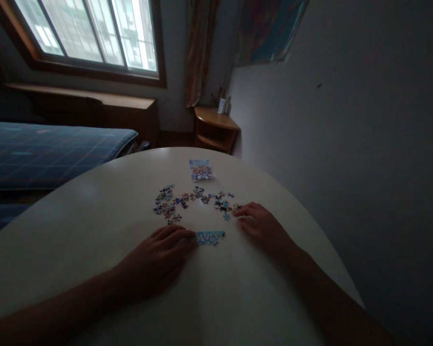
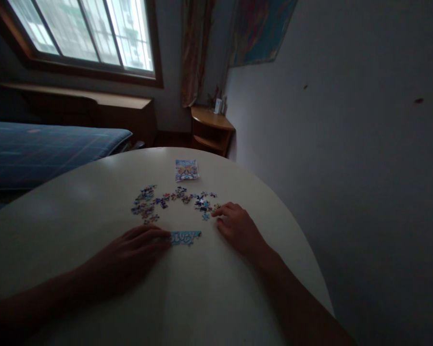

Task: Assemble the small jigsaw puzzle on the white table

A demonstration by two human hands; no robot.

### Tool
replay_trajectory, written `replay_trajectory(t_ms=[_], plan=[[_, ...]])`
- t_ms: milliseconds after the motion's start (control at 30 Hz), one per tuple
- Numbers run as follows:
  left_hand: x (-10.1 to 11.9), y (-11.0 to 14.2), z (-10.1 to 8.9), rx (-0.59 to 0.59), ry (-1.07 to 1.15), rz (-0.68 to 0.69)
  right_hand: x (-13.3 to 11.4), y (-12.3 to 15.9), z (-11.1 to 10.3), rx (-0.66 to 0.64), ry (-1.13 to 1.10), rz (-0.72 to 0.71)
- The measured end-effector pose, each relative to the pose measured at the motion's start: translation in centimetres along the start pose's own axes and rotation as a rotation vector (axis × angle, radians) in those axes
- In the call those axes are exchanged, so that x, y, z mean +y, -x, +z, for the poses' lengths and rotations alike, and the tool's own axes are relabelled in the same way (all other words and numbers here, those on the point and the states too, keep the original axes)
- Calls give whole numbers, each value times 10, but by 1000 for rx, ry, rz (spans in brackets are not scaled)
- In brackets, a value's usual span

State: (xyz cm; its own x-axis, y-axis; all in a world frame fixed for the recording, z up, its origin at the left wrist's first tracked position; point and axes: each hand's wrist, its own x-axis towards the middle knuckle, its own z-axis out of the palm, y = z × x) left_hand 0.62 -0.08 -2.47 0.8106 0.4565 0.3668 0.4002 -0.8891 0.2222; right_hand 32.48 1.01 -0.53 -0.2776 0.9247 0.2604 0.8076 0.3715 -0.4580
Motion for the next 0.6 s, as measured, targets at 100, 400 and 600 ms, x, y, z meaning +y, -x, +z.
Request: replay_trajectory(t_ms=[100, 400, 600], plan=[[0, -1, -1, 23, 2, 14, -3, 0, 2, -3, -19, 4], [1, 0, -1, 18, 2, 6, -7, 0, 2, -9, -21, 10], [0, 0, -1, 28, -4, 24, 2, 0, 8, 52, 30, 73]])
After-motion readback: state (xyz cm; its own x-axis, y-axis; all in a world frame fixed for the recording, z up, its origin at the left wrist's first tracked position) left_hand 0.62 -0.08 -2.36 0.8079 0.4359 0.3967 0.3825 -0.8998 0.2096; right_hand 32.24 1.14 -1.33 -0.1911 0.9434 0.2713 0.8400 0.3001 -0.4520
